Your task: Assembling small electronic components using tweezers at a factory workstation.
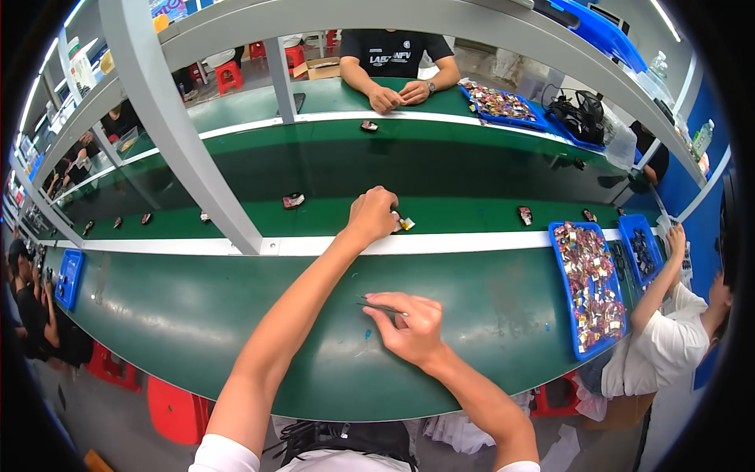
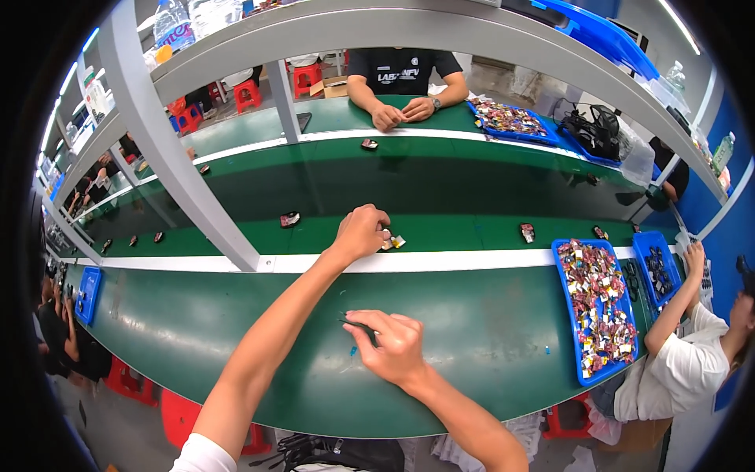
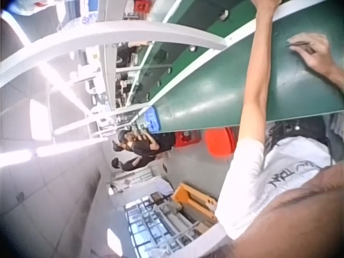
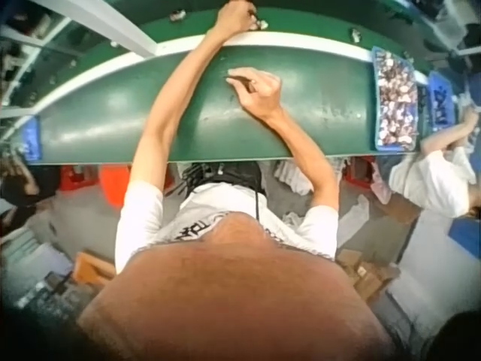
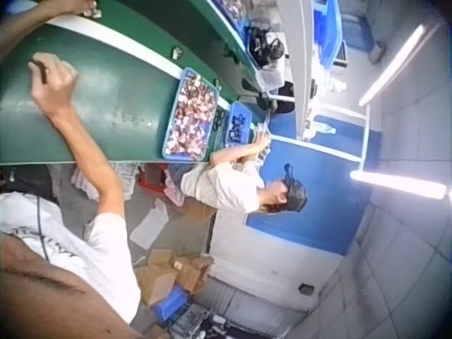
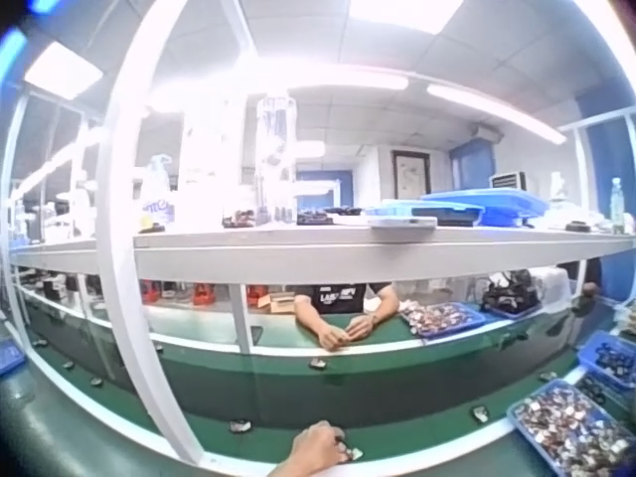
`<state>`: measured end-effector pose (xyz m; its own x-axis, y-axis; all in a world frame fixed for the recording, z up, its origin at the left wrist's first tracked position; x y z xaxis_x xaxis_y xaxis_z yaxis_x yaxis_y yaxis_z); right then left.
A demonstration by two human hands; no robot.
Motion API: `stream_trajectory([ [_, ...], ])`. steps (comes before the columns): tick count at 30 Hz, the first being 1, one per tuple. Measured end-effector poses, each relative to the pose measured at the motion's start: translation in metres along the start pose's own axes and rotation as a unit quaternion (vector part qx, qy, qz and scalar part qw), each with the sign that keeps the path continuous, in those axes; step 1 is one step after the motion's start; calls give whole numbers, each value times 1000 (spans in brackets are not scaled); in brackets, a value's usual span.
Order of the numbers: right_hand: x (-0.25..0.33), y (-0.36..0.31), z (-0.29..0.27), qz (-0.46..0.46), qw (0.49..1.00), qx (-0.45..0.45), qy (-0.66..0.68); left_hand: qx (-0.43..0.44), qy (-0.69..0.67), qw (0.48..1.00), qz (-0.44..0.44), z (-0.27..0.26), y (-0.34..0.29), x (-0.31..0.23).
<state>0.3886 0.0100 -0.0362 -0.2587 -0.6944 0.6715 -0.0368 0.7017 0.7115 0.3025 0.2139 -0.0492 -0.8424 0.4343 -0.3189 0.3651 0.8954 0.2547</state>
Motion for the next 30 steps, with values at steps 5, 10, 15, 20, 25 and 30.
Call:
stream_trajectory([
  [5, 5, 3, 1, -11, 1000, 0, 9, -6, -95, 994, -53, -4, -13, 23],
  [10, -1, -2, 0, 29, 999, -13, 26, -65, -166, 982, -68, -28, -51, 32],
  [15, -8, -3, -5, 165, 978, -46, 115, -45, -243, 963, -103, -67, -125, 24],
  [20, -13, -1, -3, 251, 938, -60, 233, 10, -356, 910, -213, -80, -176, 22],
  [25, -12, -4, 1, 265, 937, -55, 222, -6, -413, 888, -202, -73, -186, 16],
  [30, -14, -10, 4, 238, 958, -47, 154, -19, -421, 889, -179, -69, -191, 13],
])
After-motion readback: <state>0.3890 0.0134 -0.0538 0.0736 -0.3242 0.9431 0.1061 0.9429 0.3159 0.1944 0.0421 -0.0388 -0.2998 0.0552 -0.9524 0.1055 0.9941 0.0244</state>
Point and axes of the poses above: each hand's wrist, its own y-axis towards the middle knuckle, its own z-axis out of the palm, x = y × z, the point moved 2 cm from there along y, towards the middle knuckle, and after that the axes turned 12 degrees about y, right-handed, at the moved point
